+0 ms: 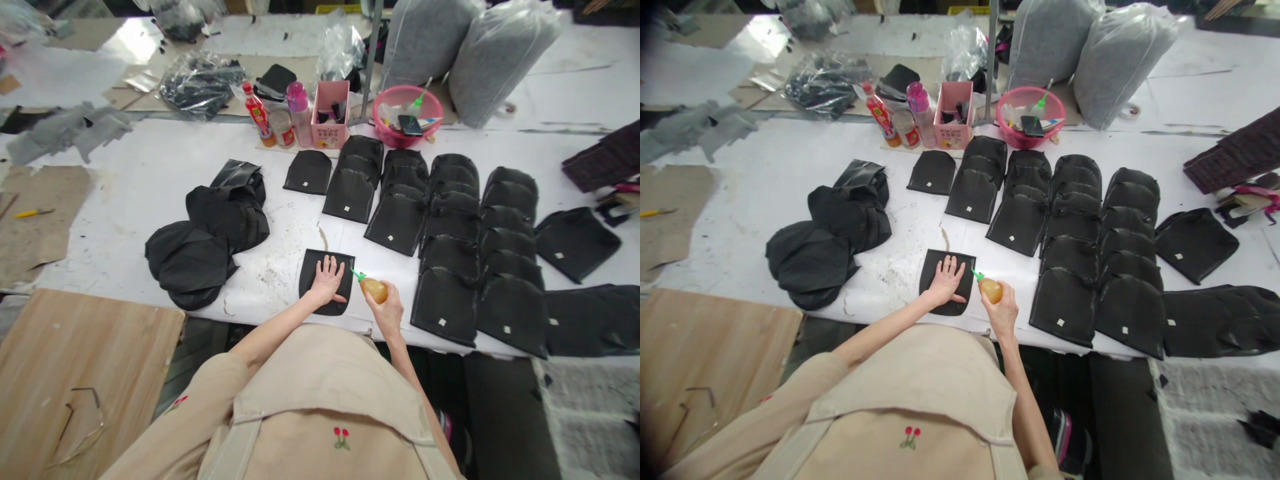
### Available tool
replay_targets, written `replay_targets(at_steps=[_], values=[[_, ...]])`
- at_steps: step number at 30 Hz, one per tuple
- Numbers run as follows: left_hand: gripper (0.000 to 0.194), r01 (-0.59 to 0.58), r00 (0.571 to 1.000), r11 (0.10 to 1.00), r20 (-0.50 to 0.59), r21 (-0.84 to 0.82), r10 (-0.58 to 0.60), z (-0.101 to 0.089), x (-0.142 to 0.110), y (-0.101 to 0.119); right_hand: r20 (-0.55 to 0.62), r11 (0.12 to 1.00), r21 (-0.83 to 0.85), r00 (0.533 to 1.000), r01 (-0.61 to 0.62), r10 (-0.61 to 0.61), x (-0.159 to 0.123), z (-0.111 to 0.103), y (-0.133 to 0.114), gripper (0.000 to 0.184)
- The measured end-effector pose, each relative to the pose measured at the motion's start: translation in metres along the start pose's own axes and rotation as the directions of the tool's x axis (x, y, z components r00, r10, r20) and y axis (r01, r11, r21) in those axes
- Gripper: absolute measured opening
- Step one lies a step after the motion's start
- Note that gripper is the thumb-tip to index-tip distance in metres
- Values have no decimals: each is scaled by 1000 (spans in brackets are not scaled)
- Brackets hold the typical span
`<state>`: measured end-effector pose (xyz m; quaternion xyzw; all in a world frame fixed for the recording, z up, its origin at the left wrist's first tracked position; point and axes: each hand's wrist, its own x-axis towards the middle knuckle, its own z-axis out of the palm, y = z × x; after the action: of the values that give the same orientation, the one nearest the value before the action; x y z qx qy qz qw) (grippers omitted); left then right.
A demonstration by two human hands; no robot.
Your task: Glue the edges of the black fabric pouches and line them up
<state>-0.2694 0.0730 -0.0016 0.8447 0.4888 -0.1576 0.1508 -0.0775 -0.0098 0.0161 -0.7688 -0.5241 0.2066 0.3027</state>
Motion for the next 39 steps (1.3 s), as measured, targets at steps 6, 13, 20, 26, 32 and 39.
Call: replay_targets(at_steps=[6,13,20,26,32,39], values=[[130,-2,1000,1000,-14,18,3,3,0,-1,23,1000,-6,999,-25,26,-5,-4,-1,49],[130,-5,1000,1000,-10,25,6,4,0,-1,25,1000,-8,999,-26,26,-14,-7,0,49],[129,-2,1000,1000,12,17,2,1,0,0,30,999,-9,999,-38,38,-22,-11,0,50],[131,-1,1000,1000,19,24,1,1,1,-1,42,999,-14,999,-33,34,-29,-14,3,51],[130,-4,1000,1000,6,24,4,2,0,-1,77,999,-19,997,-29,30,-34,-18,4,50],[129,-3,1000,1000,14,13,3,1,0,-2,92,999,-6,995,-32,32,-38,-22,3,49]])
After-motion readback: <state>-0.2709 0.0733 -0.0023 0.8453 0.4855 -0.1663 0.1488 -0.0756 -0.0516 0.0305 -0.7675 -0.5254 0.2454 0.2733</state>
